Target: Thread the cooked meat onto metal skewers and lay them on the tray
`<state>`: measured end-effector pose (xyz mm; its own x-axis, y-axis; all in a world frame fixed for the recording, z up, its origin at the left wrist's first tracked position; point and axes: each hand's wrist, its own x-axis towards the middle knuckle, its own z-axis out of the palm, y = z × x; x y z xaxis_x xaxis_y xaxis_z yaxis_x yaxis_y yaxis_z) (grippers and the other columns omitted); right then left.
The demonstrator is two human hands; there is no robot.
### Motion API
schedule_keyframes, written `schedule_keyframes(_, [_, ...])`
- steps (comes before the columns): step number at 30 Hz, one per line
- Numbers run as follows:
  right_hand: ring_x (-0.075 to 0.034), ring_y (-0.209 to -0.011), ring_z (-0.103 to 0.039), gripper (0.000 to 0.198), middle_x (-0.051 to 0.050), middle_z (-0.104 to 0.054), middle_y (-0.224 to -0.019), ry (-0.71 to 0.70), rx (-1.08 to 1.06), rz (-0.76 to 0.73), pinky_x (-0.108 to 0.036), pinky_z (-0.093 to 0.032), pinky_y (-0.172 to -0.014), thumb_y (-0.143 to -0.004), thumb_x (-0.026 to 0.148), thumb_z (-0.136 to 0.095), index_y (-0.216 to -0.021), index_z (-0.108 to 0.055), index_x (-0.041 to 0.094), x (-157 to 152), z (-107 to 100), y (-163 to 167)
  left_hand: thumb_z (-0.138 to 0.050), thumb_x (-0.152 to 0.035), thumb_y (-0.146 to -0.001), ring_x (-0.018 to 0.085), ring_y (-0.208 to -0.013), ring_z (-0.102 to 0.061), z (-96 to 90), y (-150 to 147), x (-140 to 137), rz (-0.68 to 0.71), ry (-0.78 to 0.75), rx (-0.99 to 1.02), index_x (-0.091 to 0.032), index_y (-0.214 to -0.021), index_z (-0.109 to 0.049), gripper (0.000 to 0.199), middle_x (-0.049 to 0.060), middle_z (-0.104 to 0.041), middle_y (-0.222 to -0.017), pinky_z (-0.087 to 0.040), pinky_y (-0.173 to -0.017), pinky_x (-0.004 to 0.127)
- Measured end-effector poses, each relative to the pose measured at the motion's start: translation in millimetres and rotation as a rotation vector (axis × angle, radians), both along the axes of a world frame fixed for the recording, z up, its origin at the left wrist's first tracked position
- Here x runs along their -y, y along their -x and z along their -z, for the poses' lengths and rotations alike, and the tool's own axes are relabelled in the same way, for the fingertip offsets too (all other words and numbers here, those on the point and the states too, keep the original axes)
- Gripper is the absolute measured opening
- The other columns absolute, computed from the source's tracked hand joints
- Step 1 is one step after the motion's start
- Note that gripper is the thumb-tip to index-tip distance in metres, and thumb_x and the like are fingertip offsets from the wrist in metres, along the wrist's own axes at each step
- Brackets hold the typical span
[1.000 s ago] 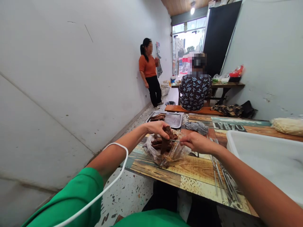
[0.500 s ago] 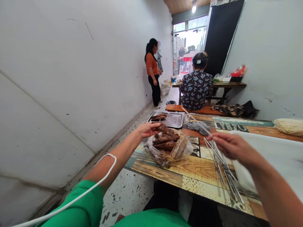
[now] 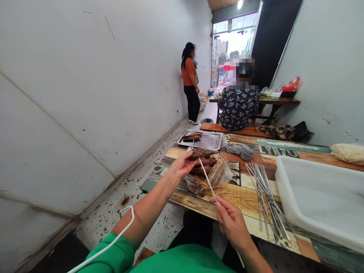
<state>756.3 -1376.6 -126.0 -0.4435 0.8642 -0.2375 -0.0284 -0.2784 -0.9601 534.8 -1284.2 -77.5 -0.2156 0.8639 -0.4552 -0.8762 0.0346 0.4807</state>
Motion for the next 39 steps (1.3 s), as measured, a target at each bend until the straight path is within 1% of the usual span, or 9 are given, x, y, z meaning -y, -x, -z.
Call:
schedule_keyframes(3, [-0.003,-0.037,-0.016,0.07,0.014,-0.022,-0.045,-0.022,0.024,0.002,-0.018,-0.013,-0.036,-0.074,0.064,-0.064,-0.116,-0.061,0.008,-2.8,-2.9,1.0,-0.055,-0.002,-0.085,0.013,-0.064,-0.066,-3.5,-1.2,-2.6,0.009,0.011,-0.001,-0.01,-0.077,-0.06,0.012,0.006,-0.067,-0.073,-0.06,-0.069,0.029])
schedule_keyframes(10, [-0.003,-0.037,-0.016,0.064,0.013,-0.024,-0.045,0.001,0.015,0.028,-0.018,-0.013,-0.035,-0.075,0.062,-0.065,-0.114,-0.062,0.011,-7.6,-4.9,3.6,-0.058,-0.002,-0.082,0.013,-0.072,-0.067,-3.5,-2.4,-5.9,0.018,0.021,-0.019,-0.013,-0.078,-0.06,0.012,0.004,-0.068,-0.078,-0.059,-0.077,0.029])
schedule_keyframes(15, [-0.002,-0.037,-0.015,0.062,0.013,-0.024,-0.046,0.024,-0.008,0.029,-0.017,-0.013,-0.035,-0.075,0.059,-0.066,-0.115,-0.063,0.012,-9.2,-8.1,4.1,-0.06,-0.003,-0.081,0.012,-0.068,-0.066,0.2,-3.0,-7.4,0.055,0.016,-0.049,-0.013,-0.079,-0.06,0.011,0.004,-0.067,-0.075,-0.059,-0.073,0.028])
schedule_keyframes(18, [-0.002,-0.037,-0.016,0.065,0.013,-0.023,-0.046,0.029,-0.004,0.03,-0.017,-0.014,-0.035,-0.073,0.06,-0.067,-0.115,-0.063,0.011,-9.7,-8.0,3.1,-0.06,-0.002,-0.08,0.012,-0.065,-0.066,-1.0,-3.7,-7.3,0.054,-0.004,-0.044,-0.013,-0.079,-0.059,0.011,0.004,-0.067,-0.073,-0.059,-0.07,0.026])
schedule_keyframes(21, [-0.002,-0.038,-0.016,0.064,0.013,-0.022,-0.046,0.029,-0.005,0.032,-0.016,-0.016,-0.035,-0.074,0.058,-0.067,-0.117,-0.063,0.011,-9.3,-8.0,1.5,-0.061,-0.001,-0.079,0.012,-0.064,-0.066,-3.0,-4.4,-6.6,0.043,-0.01,-0.036,-0.012,-0.079,-0.058,0.011,0.004,-0.067,-0.072,-0.059,-0.069,0.026])
schedule_keyframes(26, [-0.003,-0.037,-0.016,0.065,0.013,-0.024,-0.045,0.04,-0.001,0.039,-0.017,-0.015,-0.035,-0.073,0.06,-0.067,-0.115,-0.064,0.011,-8.7,-9.8,1.2,-0.057,-0.001,-0.081,0.011,-0.065,-0.066,-2.3,-5.9,-6.1,0.04,-0.003,-0.055,-0.013,-0.076,-0.058,0.013,0.002,-0.066,-0.072,-0.059,-0.073,0.027])
schedule_keyframes(30, [-0.002,-0.036,-0.016,0.068,0.013,-0.025,-0.045,0.04,0.017,0.036,-0.017,-0.015,-0.034,-0.071,0.061,-0.068,-0.116,-0.063,0.01,-9.9,-9.4,0.9,-0.06,-0.002,-0.08,0.011,-0.068,-0.066,1.0,-7.2,-6.3,0.033,-0.028,-0.101,-0.015,-0.075,-0.06,0.013,0.001,-0.067,-0.074,-0.058,-0.078,0.029])
schedule_keyframes(35, [-0.002,-0.035,-0.013,0.066,0.014,-0.022,-0.044,0.072,0.006,0.038,-0.016,-0.014,-0.033,-0.072,0.061,-0.067,-0.116,-0.063,0.011,-10.1,-7.3,-2.7,-0.06,-0.001,-0.079,0.012,-0.067,-0.065,1.6,-8.6,-6.2,0.012,-0.063,-0.114,-0.013,-0.074,-0.06,0.014,0.002,-0.066,-0.074,-0.058,-0.077,0.031])
schedule_keyframes(39, [-0.002,-0.034,-0.013,0.064,0.014,-0.023,-0.043,0.085,-0.025,0.042,-0.016,-0.014,-0.033,-0.071,0.059,-0.069,-0.114,-0.064,0.012,-7.3,-10.6,-2.9,-0.058,-0.001,-0.082,0.012,-0.068,-0.065,-0.3,-7.8,-7.3,0.013,-0.048,-0.07,-0.012,-0.073,-0.061,0.014,0.004,-0.067,-0.074,-0.058,-0.077,0.031])
